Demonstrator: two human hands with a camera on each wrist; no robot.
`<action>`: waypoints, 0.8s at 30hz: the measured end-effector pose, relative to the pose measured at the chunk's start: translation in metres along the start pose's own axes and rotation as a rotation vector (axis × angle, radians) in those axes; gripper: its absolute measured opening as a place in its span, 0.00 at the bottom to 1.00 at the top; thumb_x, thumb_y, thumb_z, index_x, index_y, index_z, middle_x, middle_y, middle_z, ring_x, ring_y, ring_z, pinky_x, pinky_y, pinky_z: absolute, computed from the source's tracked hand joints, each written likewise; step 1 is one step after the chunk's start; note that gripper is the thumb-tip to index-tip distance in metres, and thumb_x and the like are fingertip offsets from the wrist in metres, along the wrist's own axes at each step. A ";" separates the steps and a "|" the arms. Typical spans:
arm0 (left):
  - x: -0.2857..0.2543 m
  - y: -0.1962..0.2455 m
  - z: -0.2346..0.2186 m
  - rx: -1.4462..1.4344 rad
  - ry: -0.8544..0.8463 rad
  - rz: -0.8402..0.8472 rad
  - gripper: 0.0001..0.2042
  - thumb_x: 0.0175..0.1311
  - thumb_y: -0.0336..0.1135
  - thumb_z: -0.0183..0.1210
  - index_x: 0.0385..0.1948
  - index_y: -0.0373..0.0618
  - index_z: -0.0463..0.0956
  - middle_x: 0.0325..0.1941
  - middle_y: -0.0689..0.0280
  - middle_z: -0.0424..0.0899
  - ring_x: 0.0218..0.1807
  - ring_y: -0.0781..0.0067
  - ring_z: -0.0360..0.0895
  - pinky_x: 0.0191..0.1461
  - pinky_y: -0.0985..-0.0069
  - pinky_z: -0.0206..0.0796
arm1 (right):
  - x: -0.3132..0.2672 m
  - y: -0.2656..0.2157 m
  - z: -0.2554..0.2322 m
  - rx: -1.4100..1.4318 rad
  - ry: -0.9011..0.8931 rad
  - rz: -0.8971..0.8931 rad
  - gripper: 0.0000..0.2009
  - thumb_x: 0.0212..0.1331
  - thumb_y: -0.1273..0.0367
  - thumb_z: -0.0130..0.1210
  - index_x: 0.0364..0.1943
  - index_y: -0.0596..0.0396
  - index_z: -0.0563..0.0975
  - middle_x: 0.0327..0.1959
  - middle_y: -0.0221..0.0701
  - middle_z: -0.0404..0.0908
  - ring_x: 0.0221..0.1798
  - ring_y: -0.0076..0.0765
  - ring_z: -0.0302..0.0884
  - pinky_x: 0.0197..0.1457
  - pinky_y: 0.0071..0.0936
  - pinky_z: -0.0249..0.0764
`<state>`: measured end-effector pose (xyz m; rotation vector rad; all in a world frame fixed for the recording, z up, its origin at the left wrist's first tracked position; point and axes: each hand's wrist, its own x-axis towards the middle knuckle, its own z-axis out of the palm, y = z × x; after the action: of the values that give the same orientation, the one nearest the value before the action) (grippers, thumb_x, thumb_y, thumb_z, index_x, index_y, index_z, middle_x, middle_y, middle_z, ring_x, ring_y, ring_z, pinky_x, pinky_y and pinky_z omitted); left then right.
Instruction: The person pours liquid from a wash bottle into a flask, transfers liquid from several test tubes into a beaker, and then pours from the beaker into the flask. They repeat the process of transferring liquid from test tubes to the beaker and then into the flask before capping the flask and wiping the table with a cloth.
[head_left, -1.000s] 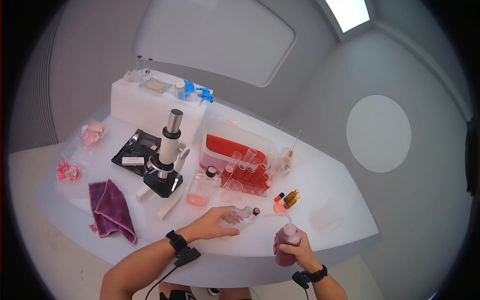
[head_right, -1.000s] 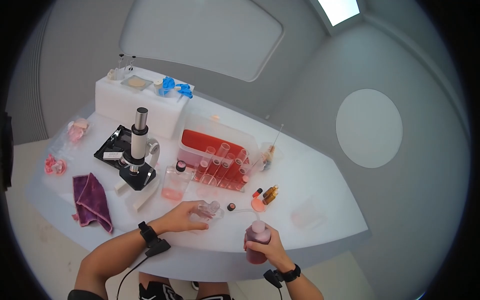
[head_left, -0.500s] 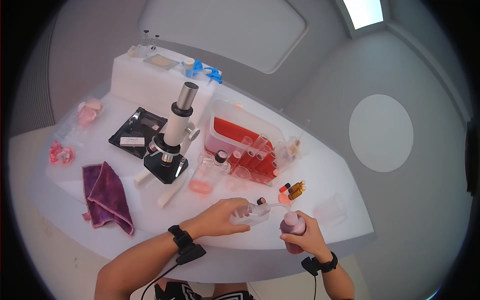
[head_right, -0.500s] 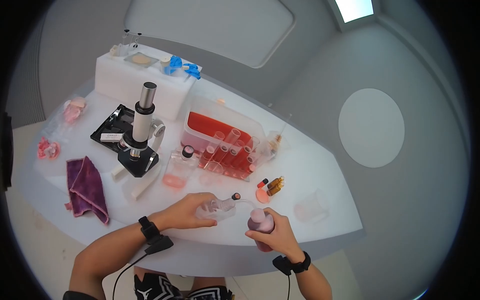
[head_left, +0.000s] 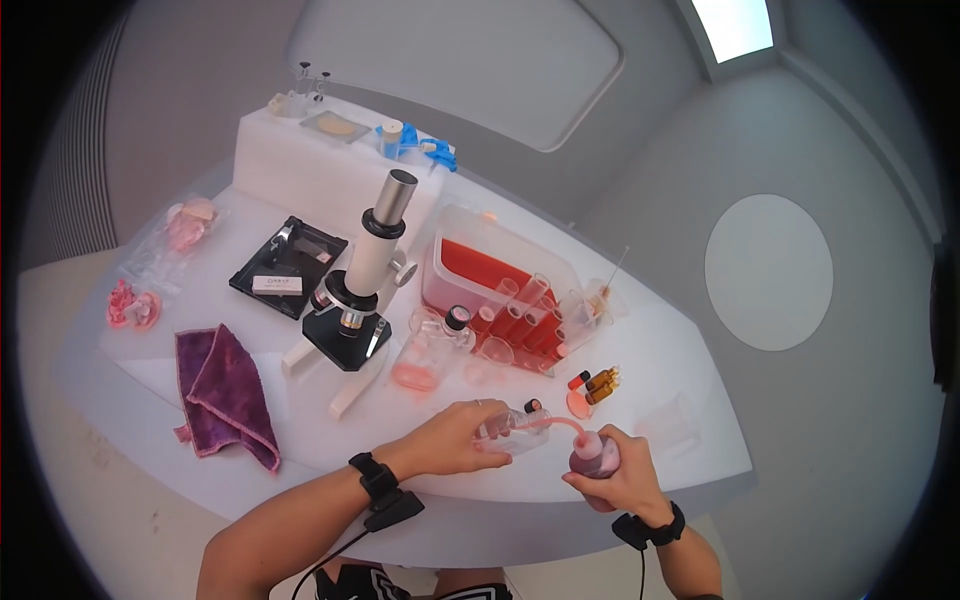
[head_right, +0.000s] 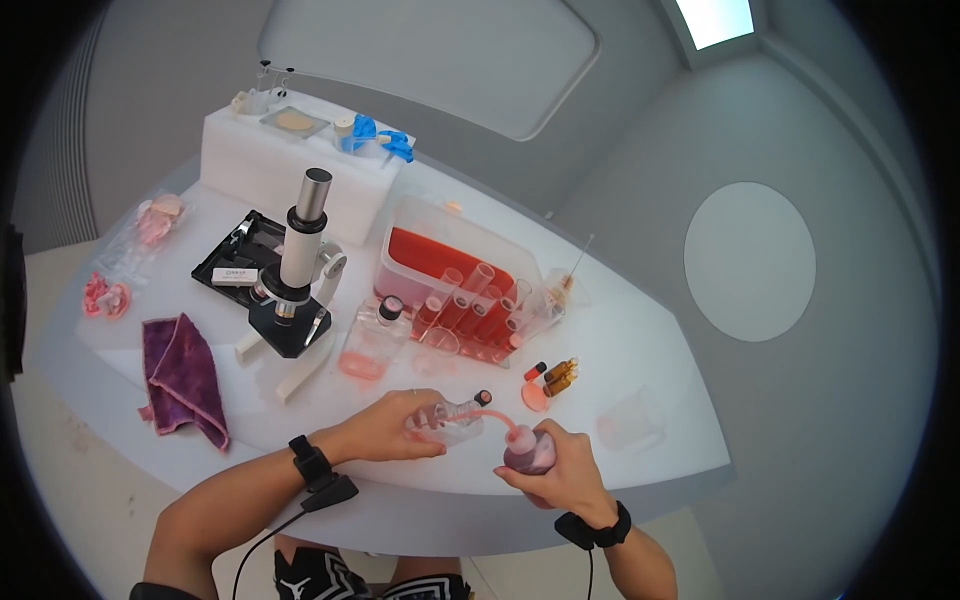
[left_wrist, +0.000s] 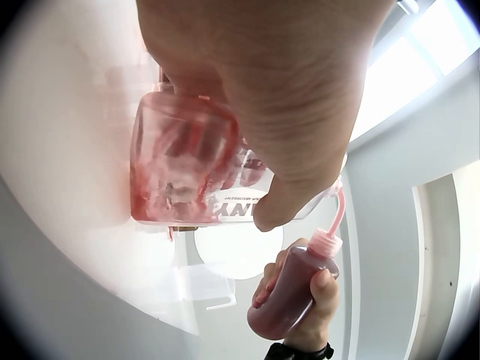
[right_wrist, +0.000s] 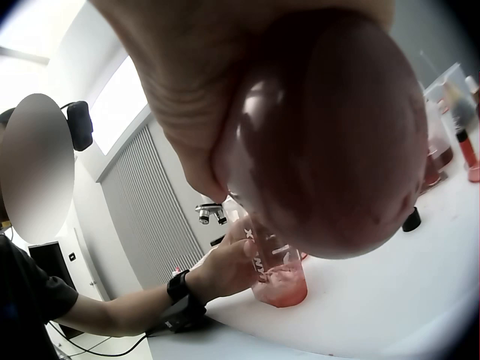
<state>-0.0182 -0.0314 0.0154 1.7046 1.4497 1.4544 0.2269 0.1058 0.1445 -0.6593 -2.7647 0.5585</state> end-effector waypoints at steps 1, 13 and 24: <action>0.000 -0.001 0.001 -0.001 -0.002 -0.002 0.27 0.58 0.43 0.73 0.53 0.35 0.77 0.48 0.45 0.85 0.52 0.42 0.82 0.57 0.58 0.74 | 0.000 0.000 -0.001 0.002 -0.001 0.003 0.33 0.44 0.50 0.81 0.41 0.64 0.81 0.31 0.47 0.89 0.35 0.47 0.92 0.43 0.34 0.86; 0.000 0.002 0.005 -0.050 -0.005 0.004 0.26 0.58 0.41 0.75 0.53 0.35 0.78 0.46 0.48 0.85 0.47 0.49 0.83 0.54 0.62 0.75 | 0.005 -0.013 -0.013 -0.022 -0.182 0.082 0.31 0.48 0.52 0.80 0.46 0.64 0.81 0.35 0.47 0.89 0.38 0.48 0.91 0.47 0.36 0.84; -0.001 0.012 -0.002 -0.129 -0.032 -0.084 0.24 0.60 0.40 0.74 0.51 0.35 0.77 0.43 0.50 0.84 0.38 0.58 0.86 0.46 0.65 0.78 | 0.012 0.012 0.022 0.259 0.009 -0.028 0.23 0.59 0.55 0.71 0.47 0.60 0.81 0.30 0.43 0.85 0.33 0.43 0.85 0.45 0.36 0.80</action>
<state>-0.0151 -0.0369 0.0264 1.5634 1.3631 1.4370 0.2144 0.1148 0.1209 -0.5602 -2.6250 0.8849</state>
